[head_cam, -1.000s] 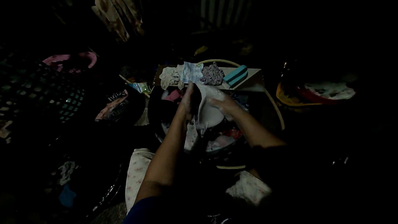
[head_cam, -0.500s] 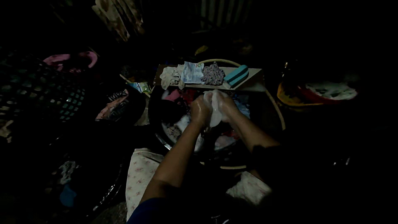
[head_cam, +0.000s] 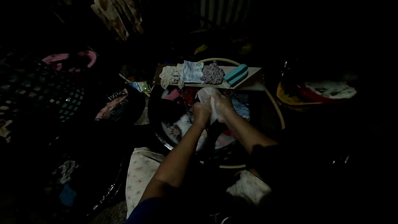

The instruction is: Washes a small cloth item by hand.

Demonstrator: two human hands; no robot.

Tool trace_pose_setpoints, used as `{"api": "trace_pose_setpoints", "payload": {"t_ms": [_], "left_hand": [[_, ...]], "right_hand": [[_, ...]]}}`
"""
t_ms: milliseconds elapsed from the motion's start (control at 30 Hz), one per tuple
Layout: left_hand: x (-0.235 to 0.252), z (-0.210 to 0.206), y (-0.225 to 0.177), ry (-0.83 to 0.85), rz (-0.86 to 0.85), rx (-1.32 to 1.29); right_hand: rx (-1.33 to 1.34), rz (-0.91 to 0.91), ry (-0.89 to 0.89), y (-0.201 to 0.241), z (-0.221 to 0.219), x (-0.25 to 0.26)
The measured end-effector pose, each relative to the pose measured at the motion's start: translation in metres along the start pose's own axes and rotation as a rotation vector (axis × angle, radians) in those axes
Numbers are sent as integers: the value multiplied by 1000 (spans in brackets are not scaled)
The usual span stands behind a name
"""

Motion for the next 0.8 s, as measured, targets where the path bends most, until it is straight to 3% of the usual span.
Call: {"api": "trace_pose_setpoints", "payload": {"t_ms": [200,367,433,500,567,600,700,800], "left_hand": [[-23,-11,-16,63,30,214],[10,16,14,73,99,257],[29,34,28,12,-29,152],[40,39,23,55,-208,85],[29,25,-2,279,-376,203],[20,18,-12,395,-355,267],[18,12,-19,556,-173,305],[32,23,-12,450,-127,203]], "right_hand": [[104,25,1,-2,0,6],[-237,6,85,17,-4,-9],[-418,53,159,26,-1,-7],[-572,73,272,26,-2,-5],[-611,80,362,28,-8,-9],[-580,86,375,31,-11,-11],[-487,191,187,39,2,3],[-577,304,57,51,19,10]]}}
Point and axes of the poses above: each hand's wrist, its own x-axis towards the middle knuckle, its own z-axis out of the back of the hand, y = z × x, the point moved 8 cm from there along x, towards the middle knuckle, and after that the axes turned 3 degrees about y, right-handed, at the moved point
